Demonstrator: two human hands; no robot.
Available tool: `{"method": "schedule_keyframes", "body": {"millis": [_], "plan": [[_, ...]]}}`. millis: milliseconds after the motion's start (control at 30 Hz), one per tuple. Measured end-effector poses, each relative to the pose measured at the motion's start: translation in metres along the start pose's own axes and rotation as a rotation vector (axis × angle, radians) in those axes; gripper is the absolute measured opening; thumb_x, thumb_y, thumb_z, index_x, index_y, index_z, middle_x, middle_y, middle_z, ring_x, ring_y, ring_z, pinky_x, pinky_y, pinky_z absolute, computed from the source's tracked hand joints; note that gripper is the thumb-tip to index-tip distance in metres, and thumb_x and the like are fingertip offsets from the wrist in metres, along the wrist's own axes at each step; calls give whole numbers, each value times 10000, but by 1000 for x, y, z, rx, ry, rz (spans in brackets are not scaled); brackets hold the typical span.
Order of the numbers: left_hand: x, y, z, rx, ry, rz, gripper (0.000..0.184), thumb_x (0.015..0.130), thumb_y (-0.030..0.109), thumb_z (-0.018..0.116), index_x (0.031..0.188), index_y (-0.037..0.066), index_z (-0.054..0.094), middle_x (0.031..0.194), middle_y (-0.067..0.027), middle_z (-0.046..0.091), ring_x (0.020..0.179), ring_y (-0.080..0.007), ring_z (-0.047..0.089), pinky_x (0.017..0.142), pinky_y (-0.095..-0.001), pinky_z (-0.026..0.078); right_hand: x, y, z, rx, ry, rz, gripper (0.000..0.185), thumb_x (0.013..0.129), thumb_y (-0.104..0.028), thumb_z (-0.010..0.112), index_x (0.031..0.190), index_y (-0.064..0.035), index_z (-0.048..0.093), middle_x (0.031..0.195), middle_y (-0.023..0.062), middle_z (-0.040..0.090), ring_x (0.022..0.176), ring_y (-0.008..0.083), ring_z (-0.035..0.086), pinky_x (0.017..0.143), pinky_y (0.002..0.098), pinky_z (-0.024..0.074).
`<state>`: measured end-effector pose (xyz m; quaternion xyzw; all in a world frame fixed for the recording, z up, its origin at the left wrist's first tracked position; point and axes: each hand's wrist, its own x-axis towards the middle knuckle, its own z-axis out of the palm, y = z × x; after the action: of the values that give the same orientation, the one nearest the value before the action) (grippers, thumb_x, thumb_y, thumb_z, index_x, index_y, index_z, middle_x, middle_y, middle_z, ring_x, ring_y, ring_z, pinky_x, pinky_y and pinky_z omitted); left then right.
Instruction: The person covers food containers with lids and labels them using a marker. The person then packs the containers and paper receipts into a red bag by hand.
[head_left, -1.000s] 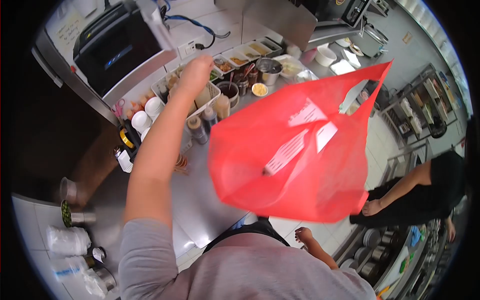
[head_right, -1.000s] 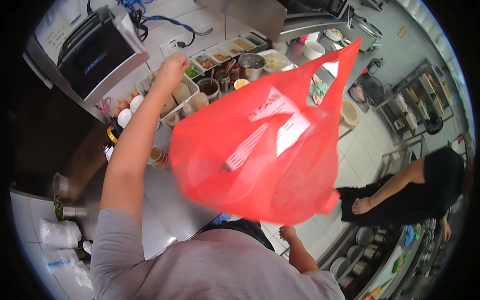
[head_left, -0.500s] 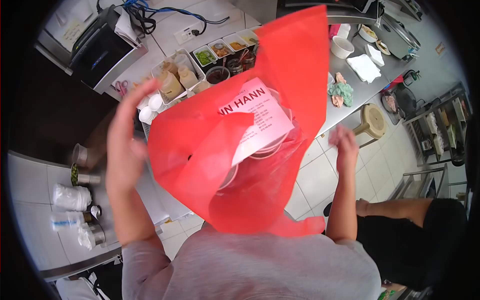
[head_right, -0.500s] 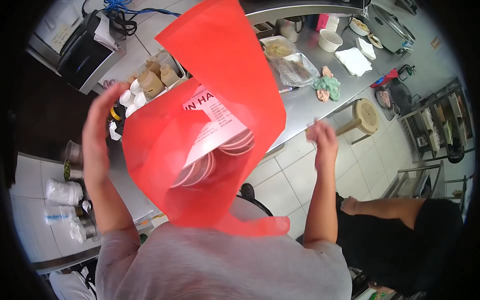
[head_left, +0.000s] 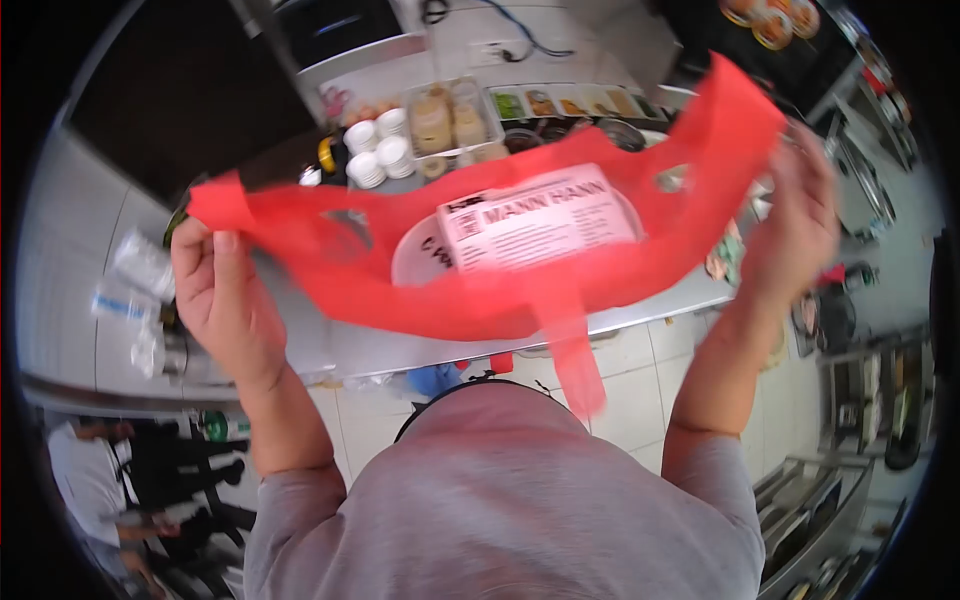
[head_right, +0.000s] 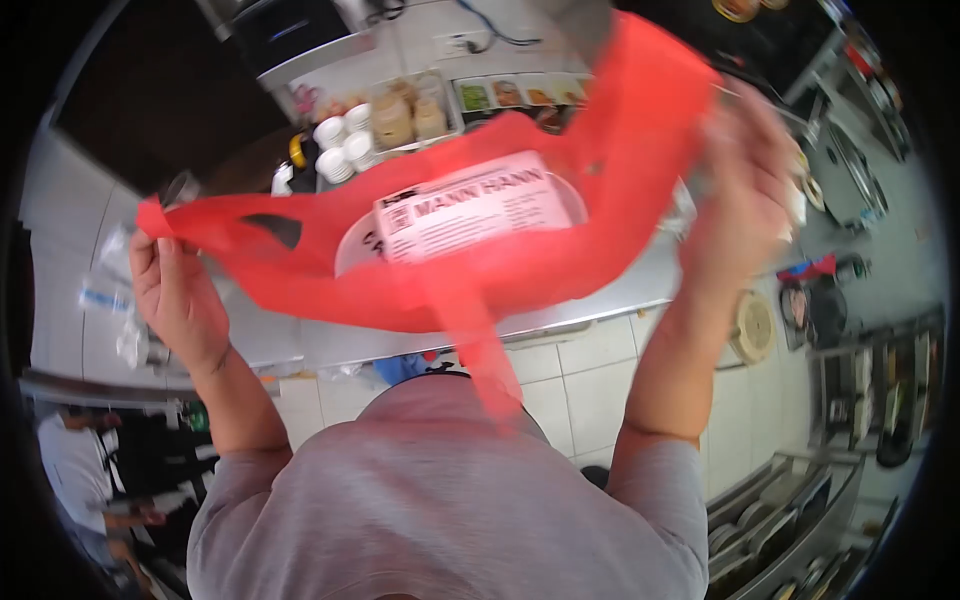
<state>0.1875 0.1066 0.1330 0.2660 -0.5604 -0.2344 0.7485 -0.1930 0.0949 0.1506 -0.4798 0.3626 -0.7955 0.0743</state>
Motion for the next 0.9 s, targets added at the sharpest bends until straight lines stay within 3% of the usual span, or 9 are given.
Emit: {"method": "schedule_keyframes", "body": {"millis": [100, 133, 167, 267, 300, 567, 733, 800, 900], "plan": [[3, 6, -27, 125, 147, 125, 135, 929, 56, 474, 1045, -5, 504, 1015, -117, 568, 917, -187, 560, 838, -341, 445, 9, -21, -39, 32, 91, -200, 338, 869, 26, 460, 1190, 126, 433, 1012, 250, 594, 954, 296, 598, 916, 398, 461], [5, 7, -38, 198, 193, 170, 138, 933, 55, 464, 1052, -4, 501, 1038, -129, 561, 937, -204, 557, 838, -363, 449, 6, -27, -52, 115, 8, -250, 343, 890, -14, 416, 1205, 123, 417, 1010, 263, 584, 964, 335, 581, 929, 462, 434], [8, 9, -44, 247, 331, 179, 139, 943, 86, 453, 1027, -2, 519, 875, -97, 568, 800, -177, 546, 767, -330, 448, 0, -33, -66, 302, -185, -253, 353, 899, -46, 386, 1211, 115, 420, 1022, 267, 573, 998, 343, 553, 926, 485, 415], [7, 17, -85, 7, -23, 138, 181, 959, 133, 433, 972, -6, 548, 692, -56, 517, 660, -146, 494, 698, -295, 428, -30, -60, -56, 341, -406, -264, 459, 872, -142, 416, 1297, 31, 409, 944, 166, 490, 772, 232, 443, 695, 400, 340], [6, 18, -82, -72, 47, 91, 221, 940, 161, 490, 852, -22, 577, 557, -43, 477, 548, -139, 487, 590, -265, 417, -34, -66, -51, 403, -522, -243, 444, 868, -171, 436, 1268, 23, 433, 907, 156, 492, 743, 218, 454, 671, 378, 350], [4, -80, -132, 239, 37, -413, 140, 851, 147, 626, 895, 14, 618, 722, -17, 581, 650, -92, 534, 623, -241, 440, -76, -101, 17, 509, -642, -122, 225, 815, -172, 606, 1003, -83, 519, 684, 41, 527, 452, 101, 444, 475, 232, 389], [-19, -217, -144, 727, -340, -262, 165, 776, 139, 667, 894, 33, 625, 751, -86, 632, 683, -209, 610, 660, -310, 487, -118, -107, 83, 357, -904, -48, 156, 810, -118, 629, 909, -77, 517, 720, 91, 600, 497, 172, 546, 431, 275, 443], [-27, -228, -138, 647, -467, -420, 156, 765, 156, 678, 843, 34, 619, 712, -97, 620, 663, -241, 611, 640, -331, 486, -129, -110, 111, 297, -1117, -15, 237, 717, -82, 680, 924, -11, 588, 774, 179, 650, 578, 235, 613, 494, 306, 496], [-55, -229, -131, 564, -719, -566, 211, 777, 221, 682, 751, 31, 593, 641, -107, 594, 610, -265, 592, 586, -362, 464, -169, -114, 136, 106, -1080, 210, 279, 688, -106, 709, 902, 58, 634, 765, 198, 655, 596, 246, 629, 530, 309, 504]]}}
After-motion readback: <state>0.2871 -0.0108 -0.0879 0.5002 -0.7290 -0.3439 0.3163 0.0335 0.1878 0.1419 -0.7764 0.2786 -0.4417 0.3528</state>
